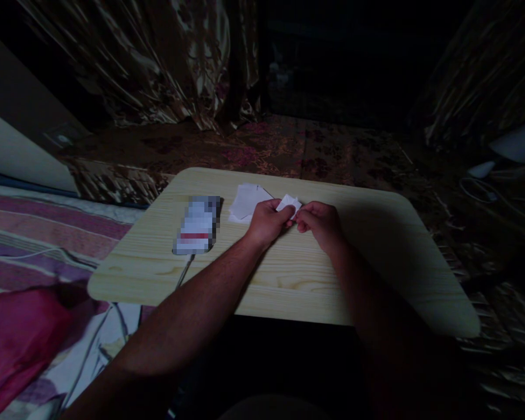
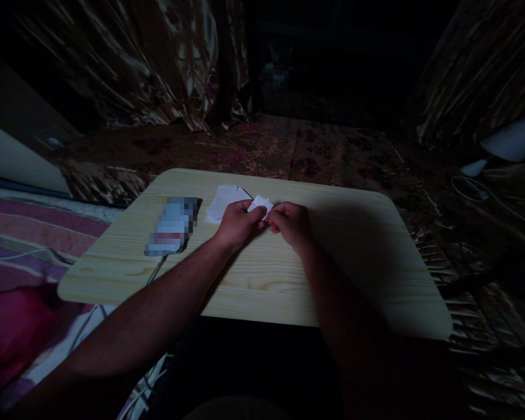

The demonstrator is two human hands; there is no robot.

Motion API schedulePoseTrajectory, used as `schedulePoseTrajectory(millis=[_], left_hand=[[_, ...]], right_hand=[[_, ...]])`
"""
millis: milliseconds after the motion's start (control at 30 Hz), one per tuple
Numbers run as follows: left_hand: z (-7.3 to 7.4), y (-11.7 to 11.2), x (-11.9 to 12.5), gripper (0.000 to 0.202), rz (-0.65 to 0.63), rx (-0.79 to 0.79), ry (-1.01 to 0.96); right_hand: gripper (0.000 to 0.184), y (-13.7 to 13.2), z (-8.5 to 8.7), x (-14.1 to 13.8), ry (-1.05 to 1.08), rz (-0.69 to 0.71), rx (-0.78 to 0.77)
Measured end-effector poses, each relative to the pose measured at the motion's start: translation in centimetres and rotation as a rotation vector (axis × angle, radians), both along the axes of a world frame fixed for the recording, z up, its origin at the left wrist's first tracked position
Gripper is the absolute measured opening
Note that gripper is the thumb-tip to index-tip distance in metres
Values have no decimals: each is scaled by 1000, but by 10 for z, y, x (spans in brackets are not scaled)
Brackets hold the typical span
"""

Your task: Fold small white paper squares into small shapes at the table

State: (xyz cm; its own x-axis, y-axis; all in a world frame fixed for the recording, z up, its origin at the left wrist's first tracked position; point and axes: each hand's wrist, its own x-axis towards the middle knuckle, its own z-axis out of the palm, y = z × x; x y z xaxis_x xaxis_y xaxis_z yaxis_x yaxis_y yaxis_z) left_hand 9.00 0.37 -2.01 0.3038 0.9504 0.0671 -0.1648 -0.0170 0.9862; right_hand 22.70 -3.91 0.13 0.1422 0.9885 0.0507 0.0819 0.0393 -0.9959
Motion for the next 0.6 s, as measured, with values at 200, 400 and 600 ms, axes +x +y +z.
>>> schedulePoseTrajectory(millis=[200,400,600], left_hand=[[0,-2,2,23,18,-17,-31],[0,-2,2,23,9,-18,-22],[-2,-1,3,18,-62,28,-98]], right_hand=[[8,0,3,-1,-17,-6,35],[9,4,-2,2,-27,-30,28],[9,1,2,3,-31,-22,39]])
